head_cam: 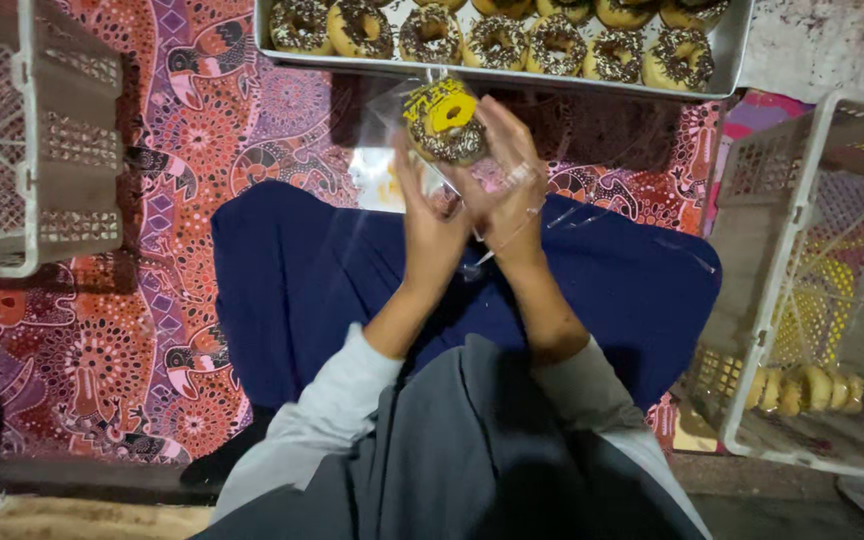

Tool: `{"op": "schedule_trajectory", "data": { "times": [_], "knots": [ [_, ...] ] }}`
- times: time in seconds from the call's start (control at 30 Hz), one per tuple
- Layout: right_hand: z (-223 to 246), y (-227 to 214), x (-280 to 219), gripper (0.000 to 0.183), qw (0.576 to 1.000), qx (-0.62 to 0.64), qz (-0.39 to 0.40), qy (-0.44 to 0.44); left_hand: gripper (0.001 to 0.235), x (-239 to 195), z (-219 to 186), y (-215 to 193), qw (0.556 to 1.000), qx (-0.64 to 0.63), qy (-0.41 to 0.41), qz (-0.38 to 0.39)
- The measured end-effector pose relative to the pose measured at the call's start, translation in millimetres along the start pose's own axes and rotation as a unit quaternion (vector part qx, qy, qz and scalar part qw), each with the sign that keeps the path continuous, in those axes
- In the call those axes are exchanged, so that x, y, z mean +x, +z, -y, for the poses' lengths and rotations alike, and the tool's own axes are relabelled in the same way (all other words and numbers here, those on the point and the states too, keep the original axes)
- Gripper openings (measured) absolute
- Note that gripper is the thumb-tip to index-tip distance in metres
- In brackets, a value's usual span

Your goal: The person sits on the floor and repeatedly picks donuts from a metal tray, places each donut into a small clear plastic bag, and sets the bagged donut into a white plastic crate. The process continues with multiple donuts being individually bagged and transferred.

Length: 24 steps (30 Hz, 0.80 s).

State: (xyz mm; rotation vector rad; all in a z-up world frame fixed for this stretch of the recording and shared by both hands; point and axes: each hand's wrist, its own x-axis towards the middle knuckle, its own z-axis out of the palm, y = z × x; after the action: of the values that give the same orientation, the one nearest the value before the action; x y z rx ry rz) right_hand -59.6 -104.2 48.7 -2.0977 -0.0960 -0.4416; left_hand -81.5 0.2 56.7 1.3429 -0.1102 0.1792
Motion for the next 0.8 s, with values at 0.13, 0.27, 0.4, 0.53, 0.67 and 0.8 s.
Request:
{"op": "schedule_trajectory", "data": {
  "times": [0.13,0.27,0.4,0.53,0.67,0.8],
  "knots": [
    [1,5,-12,0.064,0.983,0.135,0.123,0.034,0.095,-4,-24,-62,0.890,0.343,0.274,0.125],
    [31,11,-18,0.052,0.940,0.131,0.279,0.145,0.025,-17,-33,-107,0.852,0.413,0.290,0.139],
    [69,27,-26,0.020,0.942,0.108,0.316,-0.026,0.010,-65,-42,-143,0.956,0.270,0.097,-0.064],
    [113,48,-43,0.010,0.958,0.036,0.271,-0.087,0.014,-84,-37,-169,0.970,0.115,-0.055,-0.208],
    [125,62,-43,0.006,0.947,-0.020,0.269,-0.175,0.013,-76,-34,-175,0.969,0.080,-0.056,-0.227],
    [104,71,-54,0.029,0.936,0.063,0.192,-0.288,0.017,-87,-36,-169,0.964,0.181,-0.038,-0.192]
  ]
}}
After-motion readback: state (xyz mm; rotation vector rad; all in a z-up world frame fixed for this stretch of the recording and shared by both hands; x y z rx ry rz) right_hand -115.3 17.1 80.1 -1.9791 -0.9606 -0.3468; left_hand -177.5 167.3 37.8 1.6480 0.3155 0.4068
